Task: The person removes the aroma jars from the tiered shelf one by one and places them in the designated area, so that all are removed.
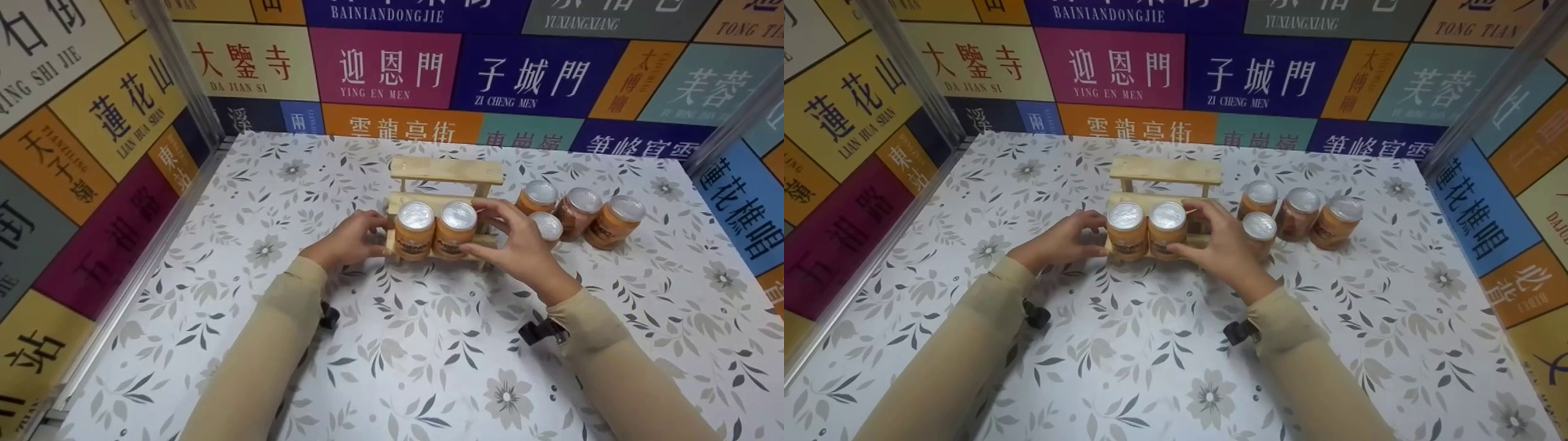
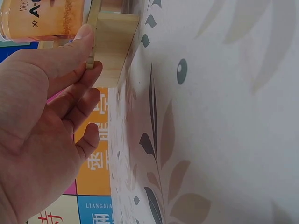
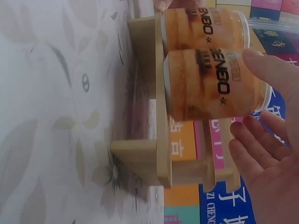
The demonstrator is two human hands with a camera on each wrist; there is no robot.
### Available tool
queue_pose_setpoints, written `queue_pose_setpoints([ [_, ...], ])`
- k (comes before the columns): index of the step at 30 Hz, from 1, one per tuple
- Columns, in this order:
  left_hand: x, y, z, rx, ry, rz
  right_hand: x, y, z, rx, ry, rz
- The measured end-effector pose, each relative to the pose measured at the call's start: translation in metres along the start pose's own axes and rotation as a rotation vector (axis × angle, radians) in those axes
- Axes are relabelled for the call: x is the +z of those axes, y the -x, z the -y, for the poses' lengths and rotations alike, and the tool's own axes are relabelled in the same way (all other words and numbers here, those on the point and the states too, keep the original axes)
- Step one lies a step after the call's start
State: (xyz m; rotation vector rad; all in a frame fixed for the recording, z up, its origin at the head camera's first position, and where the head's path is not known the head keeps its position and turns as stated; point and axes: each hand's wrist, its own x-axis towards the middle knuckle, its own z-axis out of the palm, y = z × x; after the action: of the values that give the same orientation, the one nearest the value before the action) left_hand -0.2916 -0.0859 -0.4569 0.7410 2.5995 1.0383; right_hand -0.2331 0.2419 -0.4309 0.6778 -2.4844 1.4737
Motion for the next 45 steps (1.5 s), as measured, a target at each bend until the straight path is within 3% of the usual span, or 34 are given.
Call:
queue_pose_setpoints([
  [10, 0.000, -0.001, -0.001, 0.012, -0.009, -0.012, 0.011, -0.011, 0.002, 0.005, 0.025, -0.014],
  [15, 0.001, 0.000, -0.001, -0.007, 0.005, -0.004, 0.014, -0.011, 0.003, 0.047, 0.003, -0.032],
  [24, 0.000, -0.001, 0.000, -0.021, 0.012, -0.003, 0.013, -0.008, 0.026, 0.094, -0.037, -0.060],
  [32, 0.000, -0.001, -0.002, -0.046, 0.021, 0.002, 0.004, -0.002, 0.008, 0.057, -0.018, -0.080],
  [40, 0.001, -0.002, -0.001, 0.002, 0.017, -0.002, -0.015, 0.011, 0.009, 0.050, 0.020, -0.132],
  [45, 0.002, -0.001, 0.000, -0.002, 0.012, -0.004, -0.028, 0.017, 0.014, 0.056, 0.060, -0.153],
])
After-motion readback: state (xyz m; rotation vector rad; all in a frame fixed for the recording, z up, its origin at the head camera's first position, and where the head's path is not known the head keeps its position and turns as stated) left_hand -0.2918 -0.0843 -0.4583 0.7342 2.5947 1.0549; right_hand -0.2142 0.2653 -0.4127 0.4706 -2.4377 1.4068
